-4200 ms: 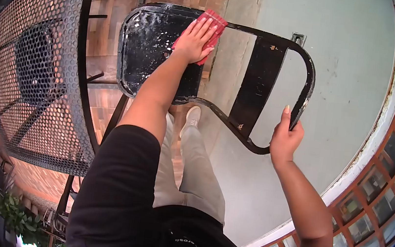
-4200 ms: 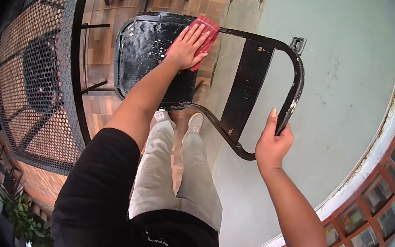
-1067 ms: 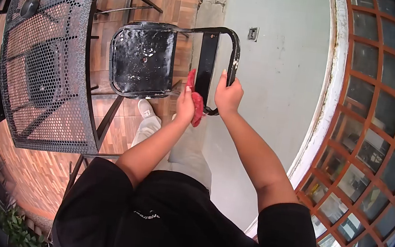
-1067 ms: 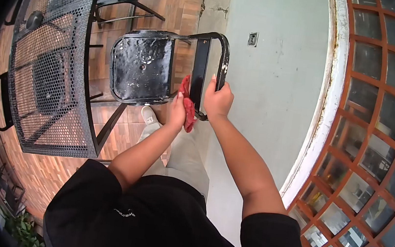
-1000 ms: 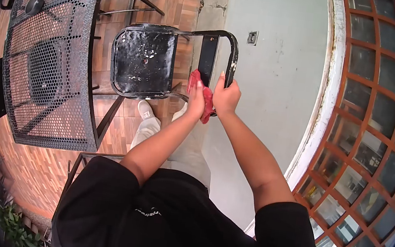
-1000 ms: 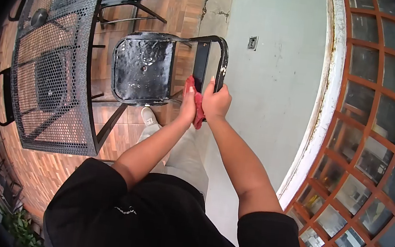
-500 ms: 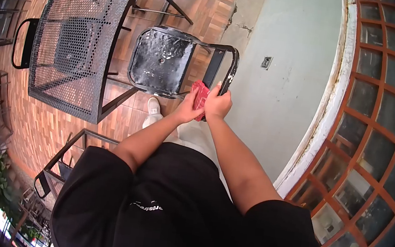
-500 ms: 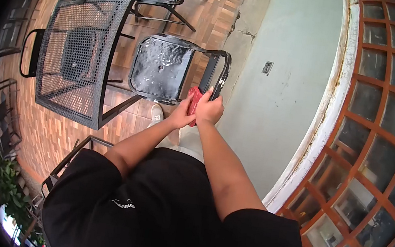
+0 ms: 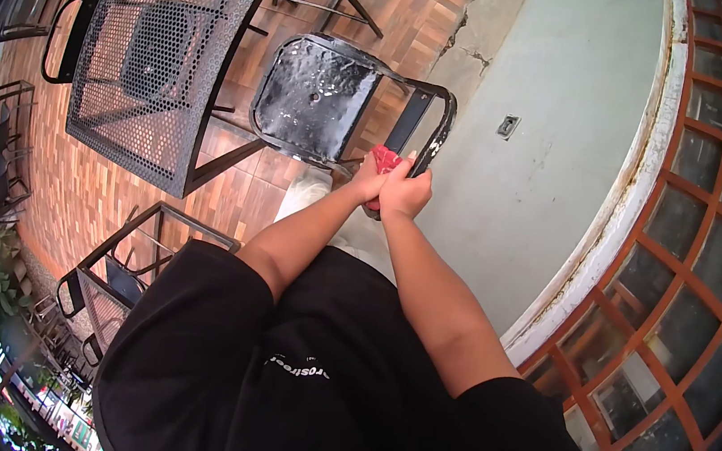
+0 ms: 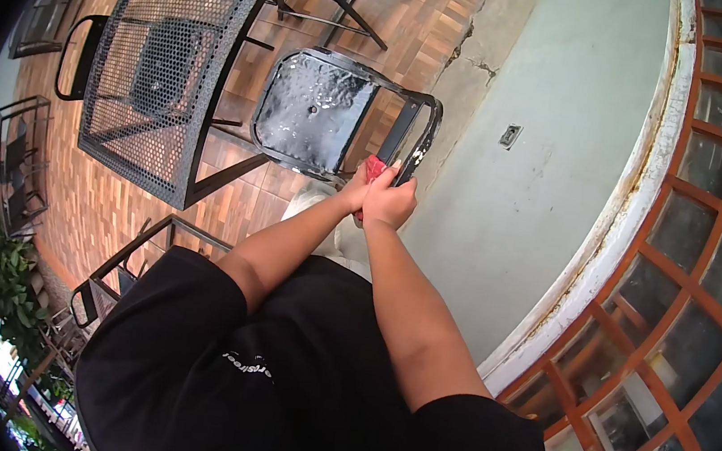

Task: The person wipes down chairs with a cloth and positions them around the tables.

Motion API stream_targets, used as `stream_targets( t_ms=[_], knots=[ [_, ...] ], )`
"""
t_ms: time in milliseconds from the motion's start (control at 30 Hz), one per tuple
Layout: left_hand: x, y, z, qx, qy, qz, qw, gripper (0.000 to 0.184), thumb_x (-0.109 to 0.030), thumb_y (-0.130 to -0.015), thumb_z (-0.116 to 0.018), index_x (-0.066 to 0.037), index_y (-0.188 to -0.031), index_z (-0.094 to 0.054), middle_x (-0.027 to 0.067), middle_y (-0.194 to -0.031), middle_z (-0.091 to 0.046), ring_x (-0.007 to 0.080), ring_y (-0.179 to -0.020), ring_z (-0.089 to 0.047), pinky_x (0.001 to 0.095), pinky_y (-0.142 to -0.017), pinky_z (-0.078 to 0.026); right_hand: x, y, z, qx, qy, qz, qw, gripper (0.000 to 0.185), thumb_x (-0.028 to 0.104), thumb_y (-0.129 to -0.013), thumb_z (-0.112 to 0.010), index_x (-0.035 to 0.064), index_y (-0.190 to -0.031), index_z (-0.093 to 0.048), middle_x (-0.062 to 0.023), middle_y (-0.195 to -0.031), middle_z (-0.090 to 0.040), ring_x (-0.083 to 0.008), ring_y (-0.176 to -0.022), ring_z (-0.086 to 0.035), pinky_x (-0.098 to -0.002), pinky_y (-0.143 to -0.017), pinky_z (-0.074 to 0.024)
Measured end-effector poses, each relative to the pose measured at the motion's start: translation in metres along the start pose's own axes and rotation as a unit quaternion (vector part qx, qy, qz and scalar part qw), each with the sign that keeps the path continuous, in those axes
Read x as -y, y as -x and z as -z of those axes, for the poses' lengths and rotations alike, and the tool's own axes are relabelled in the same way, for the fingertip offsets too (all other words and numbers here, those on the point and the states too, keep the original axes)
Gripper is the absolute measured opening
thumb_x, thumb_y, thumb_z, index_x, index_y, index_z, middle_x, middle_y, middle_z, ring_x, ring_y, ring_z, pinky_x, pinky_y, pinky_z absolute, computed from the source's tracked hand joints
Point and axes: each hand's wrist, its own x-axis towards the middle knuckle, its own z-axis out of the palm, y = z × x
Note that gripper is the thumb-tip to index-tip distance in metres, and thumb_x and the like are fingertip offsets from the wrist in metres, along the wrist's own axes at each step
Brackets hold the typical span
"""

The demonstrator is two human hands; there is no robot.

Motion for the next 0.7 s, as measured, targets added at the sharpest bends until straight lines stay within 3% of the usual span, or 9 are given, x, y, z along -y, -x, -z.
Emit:
stream_targets(
  t_ms=[100, 133, 233, 500, 667, 700],
  knots=[
    [-0.028, 0.015, 0.049, 0.155, 0.222, 0.081, 0.959, 0.119, -0.053, -0.082, -0.072, 0.018, -0.153, -0.009, 0.0384, -0.158, -0.023, 0.0451, -0.151, -0.023, 0.0465, -0.124, -0.022, 0.0, -0.002, -0.001, -0.008, 0.009, -0.002, 1.0, 0.047, 0.044, -0.096, -0.058, -0.0023, -0.087, -0.062, -0.0284, -0.08, -0.069, -0.0485, -0.079, -0.068, -0.0557, -0.07, -0.0531],
    [-0.02, 0.012, 0.039, 0.161, 0.221, 0.08, 0.959, 0.119, -0.053, -0.082, -0.072, 0.018, -0.153, -0.009, 0.0384, -0.158, -0.023, 0.0451, -0.151, -0.023, 0.0465, -0.124, -0.022, 0.0, -0.001, -0.002, -0.01, 0.017, -0.006, 1.0, 0.047, 0.043, -0.096, -0.058, -0.0021, -0.087, -0.062, -0.0281, -0.079, -0.069, -0.0486, -0.078, -0.068, -0.0556, -0.069, -0.0531],
    [0.003, 0.003, -0.002, 0.058, 0.156, 0.041, 0.985, 0.126, -0.059, -0.077, -0.075, 0.017, -0.153, -0.009, 0.0374, -0.159, -0.024, 0.043, -0.151, -0.025, 0.0443, -0.124, -0.022, 0.0, 0.001, -0.003, -0.022, 0.03, -0.01, 0.999, 0.045, 0.043, -0.096, -0.058, -0.0015, -0.086, -0.062, -0.0276, -0.078, -0.069, -0.0485, -0.077, -0.068, -0.0555, -0.068, -0.0531],
    [0.0, 0.024, 0.001, 0.093, 0.153, 0.133, 0.975, 0.127, -0.06, -0.075, -0.075, 0.016, -0.154, -0.011, 0.0371, -0.156, -0.028, 0.0453, -0.148, -0.029, 0.0437, -0.124, -0.023, -0.007, 0.0, -0.004, -0.032, 0.044, -0.011, 0.998, 0.042, 0.041, -0.095, -0.061, 0.0, -0.086, -0.061, -0.0268, -0.075, -0.068, -0.0484, -0.073, -0.067, -0.0559, -0.065, -0.0523],
    [-0.029, -0.005, 0.0, 0.097, 0.203, 0.09, 0.97, 0.125, -0.055, -0.077, -0.074, 0.015, -0.154, -0.007, 0.0374, -0.158, -0.022, 0.047, -0.15, -0.022, 0.0469, -0.125, -0.018, -0.011, -0.008, 0.007, -0.04, 0.056, -0.014, 0.998, 0.043, 0.04, -0.096, -0.062, -0.0012, -0.084, -0.06, -0.0241, -0.072, -0.068, -0.0447, -0.07, -0.068, -0.0522, -0.063, -0.0509],
    [-0.04, -0.023, 0.0, 0.089, 0.173, 0.034, 0.98, 0.122, -0.05, -0.077, -0.074, 0.015, -0.154, -0.005, 0.0377, -0.159, -0.019, 0.0469, -0.151, -0.019, 0.0478, -0.125, -0.016, -0.014, -0.01, 0.011, -0.041, 0.066, -0.014, 0.997, 0.043, 0.039, -0.097, -0.062, -0.002, -0.084, -0.061, -0.0227, -0.071, -0.067, -0.0426, -0.069, -0.068, -0.0503, -0.063, -0.0505]
  ],
)
